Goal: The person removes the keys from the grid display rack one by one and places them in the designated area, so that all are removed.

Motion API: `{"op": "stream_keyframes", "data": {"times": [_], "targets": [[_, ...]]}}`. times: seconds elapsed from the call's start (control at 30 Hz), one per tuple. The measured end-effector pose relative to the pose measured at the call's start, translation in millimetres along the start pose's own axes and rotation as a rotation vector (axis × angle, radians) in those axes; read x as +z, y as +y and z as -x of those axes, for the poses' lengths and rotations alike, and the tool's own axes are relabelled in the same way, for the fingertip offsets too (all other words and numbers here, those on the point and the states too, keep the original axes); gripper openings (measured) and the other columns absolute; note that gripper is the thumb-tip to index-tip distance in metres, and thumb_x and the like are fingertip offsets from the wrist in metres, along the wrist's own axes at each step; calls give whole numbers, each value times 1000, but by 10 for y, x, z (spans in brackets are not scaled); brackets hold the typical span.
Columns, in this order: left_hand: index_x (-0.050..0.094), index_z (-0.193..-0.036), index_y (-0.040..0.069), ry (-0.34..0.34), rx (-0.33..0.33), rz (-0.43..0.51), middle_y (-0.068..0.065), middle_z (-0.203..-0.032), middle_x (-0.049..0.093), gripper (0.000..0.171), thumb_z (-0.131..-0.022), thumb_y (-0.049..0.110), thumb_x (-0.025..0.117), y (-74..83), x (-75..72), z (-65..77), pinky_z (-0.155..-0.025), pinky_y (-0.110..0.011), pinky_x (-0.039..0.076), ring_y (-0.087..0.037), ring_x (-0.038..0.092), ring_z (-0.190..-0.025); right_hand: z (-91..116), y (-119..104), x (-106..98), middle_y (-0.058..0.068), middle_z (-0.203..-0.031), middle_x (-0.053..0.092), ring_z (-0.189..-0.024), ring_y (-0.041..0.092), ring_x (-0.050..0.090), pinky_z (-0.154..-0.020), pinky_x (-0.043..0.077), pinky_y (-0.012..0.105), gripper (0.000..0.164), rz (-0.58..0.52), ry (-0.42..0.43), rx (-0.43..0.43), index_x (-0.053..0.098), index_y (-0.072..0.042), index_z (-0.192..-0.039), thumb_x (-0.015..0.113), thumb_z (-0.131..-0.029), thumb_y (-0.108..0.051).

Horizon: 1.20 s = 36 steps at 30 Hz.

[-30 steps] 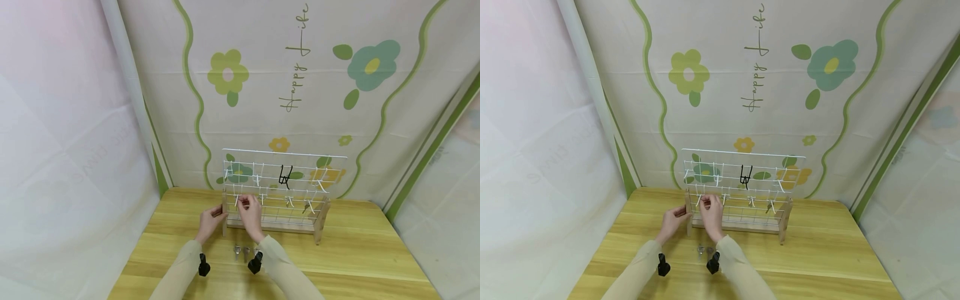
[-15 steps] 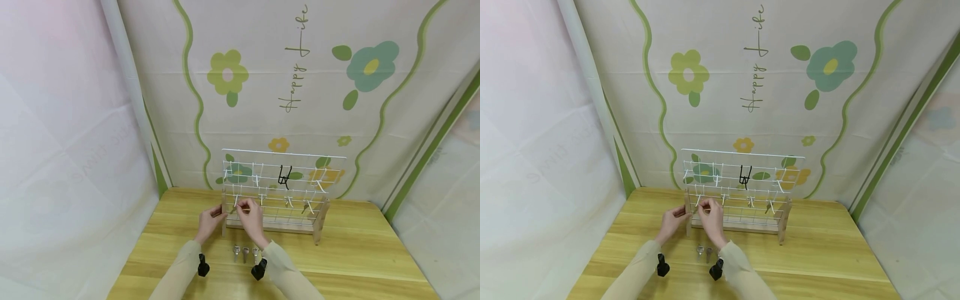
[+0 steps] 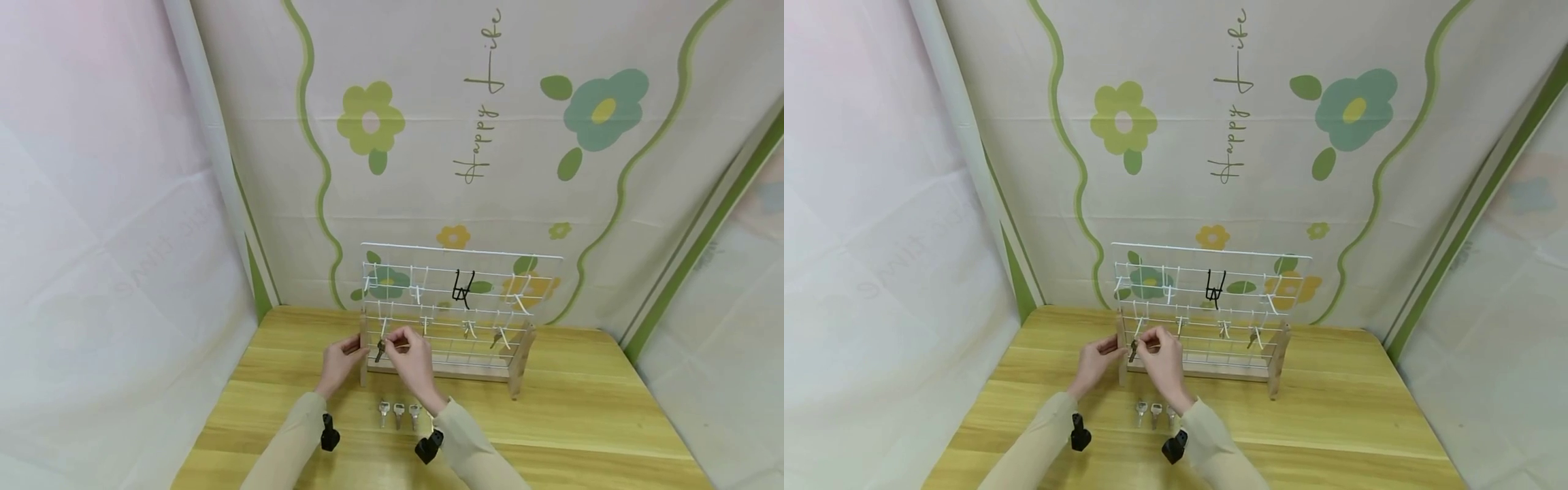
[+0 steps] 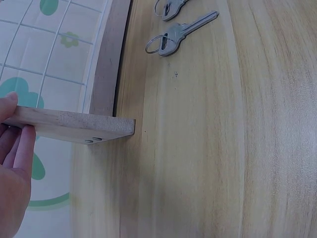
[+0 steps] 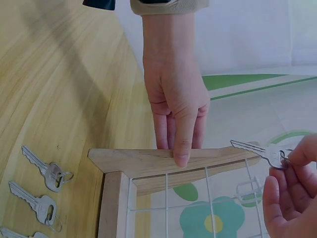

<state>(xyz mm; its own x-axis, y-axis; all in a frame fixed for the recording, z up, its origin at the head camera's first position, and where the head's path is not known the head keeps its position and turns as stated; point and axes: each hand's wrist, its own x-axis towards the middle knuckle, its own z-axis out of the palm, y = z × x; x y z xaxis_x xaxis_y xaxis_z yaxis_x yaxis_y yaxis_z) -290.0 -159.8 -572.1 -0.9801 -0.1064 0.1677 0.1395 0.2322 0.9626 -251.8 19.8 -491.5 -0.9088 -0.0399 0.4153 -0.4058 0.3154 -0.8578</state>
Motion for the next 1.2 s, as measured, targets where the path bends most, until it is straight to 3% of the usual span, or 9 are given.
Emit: {"op": "stream_keyframes", "data": {"times": [0.13,0.3,0.37,0.53,0.73,1.03,1.2], "targets": [[65,-124,-8,-4,2,-9,-29,-121,67,40,-87,3,74,37,3,13,-87,-35,62,-41,68,-112,48,-27,-61,11,-87,73,-76,13,67,-70,59,16,9,-22,-20,5,69,-6,-87,70,-83,2],[60,-126,-14,-50,10,-21,-34,-123,63,40,-89,-1,70,315,-67,129,-87,-36,62,-45,66,-113,131,18,-148,10,-86,73,-75,11,66,-69,58,15,10,-6,-34,33,69,-7,-86,70,-83,3],[61,-126,-13,-57,1,-15,-33,-124,63,40,-89,0,70,338,-79,139,-87,-34,62,-43,66,-113,177,9,-197,12,-86,73,-75,12,66,-69,58,15,9,-1,-39,45,69,-4,-86,69,-83,4],[61,-127,-12,-60,-13,-4,-32,-124,63,41,-89,1,70,348,-85,139,-88,-35,62,-43,66,-113,284,190,-310,12,-86,73,-74,8,66,-68,58,14,9,20,-35,81,70,-4,-87,69,-83,4],[59,-127,-14,-72,-13,-17,-34,-126,62,41,-90,0,69,488,-97,198,-89,-36,61,-45,64,-115,405,542,-497,9,-82,73,-70,5,65,-64,58,15,11,89,-12,67,70,-6,-84,70,-82,5],[60,-127,-13,-53,-31,-22,-33,-125,62,41,-90,2,70,498,-88,190,-90,-37,61,-45,64,-115,558,896,-792,7,-81,72,-68,-1,60,-63,57,14,7,171,-14,161,68,-3,-83,71,-81,3],[60,-127,-13,-44,-14,-9,-33,-125,63,41,-89,0,70,300,-51,123,-89,-40,61,-45,64,-115,623,1059,-891,8,-80,73,-68,0,62,-63,57,14,8,216,-24,189,68,-3,-82,72,-80,3]]}}
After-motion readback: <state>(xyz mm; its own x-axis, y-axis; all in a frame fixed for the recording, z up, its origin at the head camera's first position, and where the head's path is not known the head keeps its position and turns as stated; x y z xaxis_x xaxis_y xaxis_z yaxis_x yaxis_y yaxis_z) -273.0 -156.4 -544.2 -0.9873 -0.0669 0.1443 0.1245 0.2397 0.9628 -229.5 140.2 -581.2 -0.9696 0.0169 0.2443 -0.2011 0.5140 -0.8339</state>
